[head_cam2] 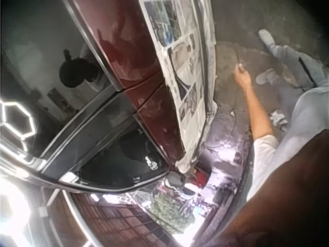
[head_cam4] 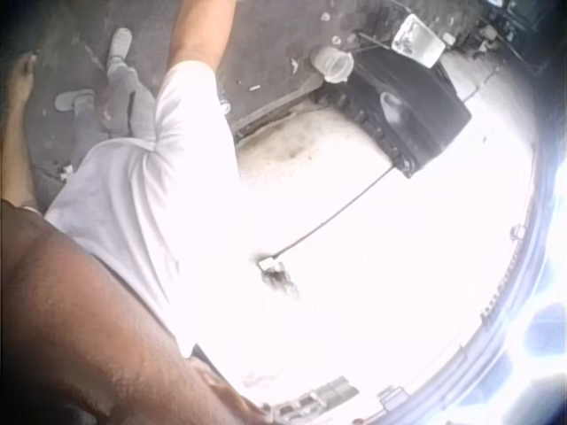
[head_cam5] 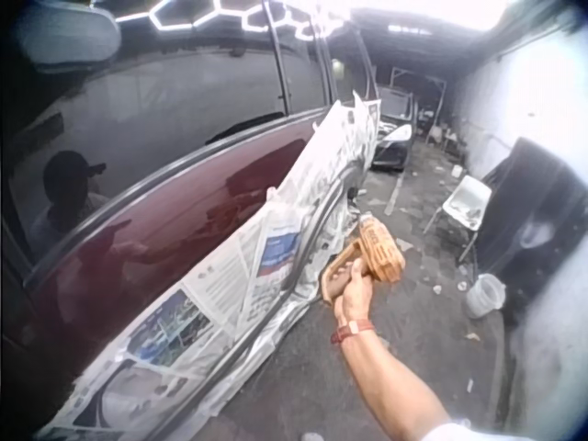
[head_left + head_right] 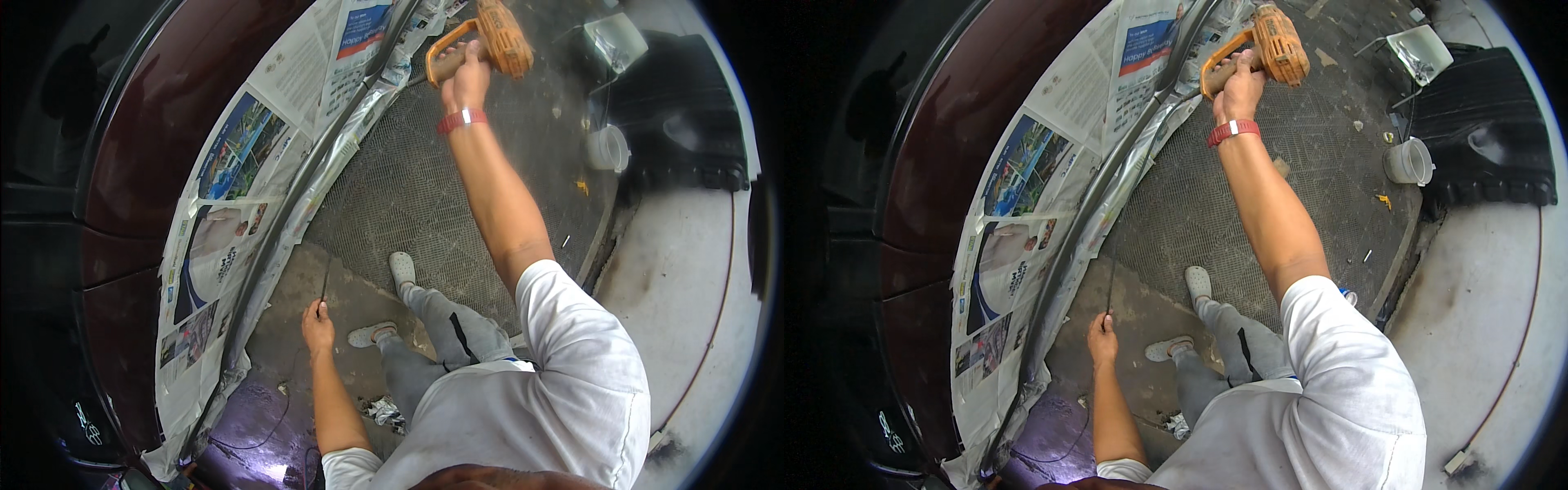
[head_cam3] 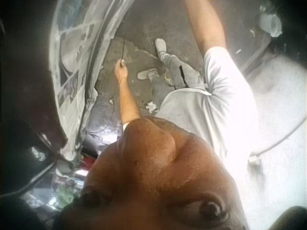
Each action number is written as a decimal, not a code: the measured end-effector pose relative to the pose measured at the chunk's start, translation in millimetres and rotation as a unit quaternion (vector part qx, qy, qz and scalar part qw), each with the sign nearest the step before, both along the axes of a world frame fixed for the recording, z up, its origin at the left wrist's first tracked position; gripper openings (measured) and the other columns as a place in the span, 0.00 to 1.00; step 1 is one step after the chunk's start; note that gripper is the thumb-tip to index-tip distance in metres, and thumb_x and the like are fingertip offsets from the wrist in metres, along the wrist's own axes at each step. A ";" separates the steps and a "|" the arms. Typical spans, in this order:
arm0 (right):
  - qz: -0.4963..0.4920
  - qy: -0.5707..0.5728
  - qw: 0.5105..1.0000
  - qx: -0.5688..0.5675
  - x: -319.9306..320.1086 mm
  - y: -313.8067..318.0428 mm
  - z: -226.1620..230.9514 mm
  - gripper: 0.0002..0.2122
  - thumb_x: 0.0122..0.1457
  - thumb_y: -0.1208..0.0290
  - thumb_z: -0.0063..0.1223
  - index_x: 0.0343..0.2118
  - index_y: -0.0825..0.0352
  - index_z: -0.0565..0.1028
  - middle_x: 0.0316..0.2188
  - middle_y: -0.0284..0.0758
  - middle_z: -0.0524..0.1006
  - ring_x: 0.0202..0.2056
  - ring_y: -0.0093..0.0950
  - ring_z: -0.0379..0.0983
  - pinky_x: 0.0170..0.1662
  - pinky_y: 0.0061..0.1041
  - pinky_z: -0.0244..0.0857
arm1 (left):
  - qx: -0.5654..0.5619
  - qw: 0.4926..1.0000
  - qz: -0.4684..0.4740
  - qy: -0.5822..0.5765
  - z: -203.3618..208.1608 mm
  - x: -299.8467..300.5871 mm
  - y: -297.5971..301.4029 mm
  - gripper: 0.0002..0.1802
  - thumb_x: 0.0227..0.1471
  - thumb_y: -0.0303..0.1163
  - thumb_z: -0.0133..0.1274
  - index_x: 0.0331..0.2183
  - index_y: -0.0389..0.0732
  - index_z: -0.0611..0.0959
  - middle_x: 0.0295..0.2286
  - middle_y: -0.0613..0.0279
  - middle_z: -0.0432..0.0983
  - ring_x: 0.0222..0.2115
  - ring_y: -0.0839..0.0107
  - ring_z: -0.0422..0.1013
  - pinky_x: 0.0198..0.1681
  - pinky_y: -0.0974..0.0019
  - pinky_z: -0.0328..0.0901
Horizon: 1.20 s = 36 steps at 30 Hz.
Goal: The person uses an electric sander to smooth the surface of a car bumper. The bumper is partially covered with newspaper and masking tape. The person moves the sander along the bumper's edge and side, adjusting position and handling the power cord as needed.
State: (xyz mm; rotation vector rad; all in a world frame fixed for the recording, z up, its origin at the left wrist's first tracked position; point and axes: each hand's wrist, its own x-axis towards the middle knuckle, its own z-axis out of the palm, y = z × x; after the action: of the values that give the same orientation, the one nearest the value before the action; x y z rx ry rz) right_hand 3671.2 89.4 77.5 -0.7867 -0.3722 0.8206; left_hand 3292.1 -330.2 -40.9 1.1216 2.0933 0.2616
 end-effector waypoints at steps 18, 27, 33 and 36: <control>-0.024 -0.008 1.000 -0.014 -3.4 0.1 -5.0 0.16 0.69 0.70 0.52 0.54 0.62 0.60 0.36 0.32 0.71 0.34 0.25 0.71 0.41 0.30 0.71 | -0.023 0.999 -0.029 0.025 6.0 -2.3 -2.4 0.18 0.67 0.42 0.48 0.52 0.46 0.83 0.51 0.48 0.76 0.56 0.48 0.68 0.60 0.51 0.62; -0.016 -0.011 1.000 -0.008 -8.7 -3.3 9.1 0.10 0.71 0.67 0.50 0.44 0.68 0.67 0.34 0.35 0.72 0.35 0.28 0.72 0.42 0.33 0.72 | -0.025 0.999 -0.024 0.018 20.7 2.2 -8.5 0.18 0.66 0.40 0.49 0.51 0.45 0.84 0.47 0.51 0.78 0.51 0.49 0.72 0.56 0.53 0.65; -0.034 -0.024 0.999 -0.025 2.5 0.1 2.1 0.11 0.71 0.66 0.51 0.45 0.69 0.67 0.35 0.35 0.72 0.36 0.29 0.72 0.42 0.33 0.71 | -0.039 0.999 -0.010 -0.005 11.1 6.1 -12.9 0.18 0.66 0.41 0.49 0.51 0.46 0.84 0.49 0.50 0.77 0.52 0.49 0.71 0.57 0.53 0.64; -0.086 -0.023 0.994 -0.056 3.6 0.2 -5.1 0.11 0.70 0.67 0.51 0.46 0.70 0.68 0.36 0.35 0.73 0.36 0.29 0.72 0.43 0.32 0.71 | -0.063 0.998 -0.008 -0.017 18.6 10.6 -9.5 0.18 0.67 0.41 0.48 0.51 0.46 0.84 0.50 0.50 0.77 0.54 0.49 0.70 0.58 0.53 0.63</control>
State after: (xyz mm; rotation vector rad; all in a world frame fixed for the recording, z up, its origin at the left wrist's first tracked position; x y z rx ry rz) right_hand 3674.7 89.6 72.4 -0.9298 -0.2960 0.6678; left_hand 3302.7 -339.7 -22.3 1.0500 2.0399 0.1377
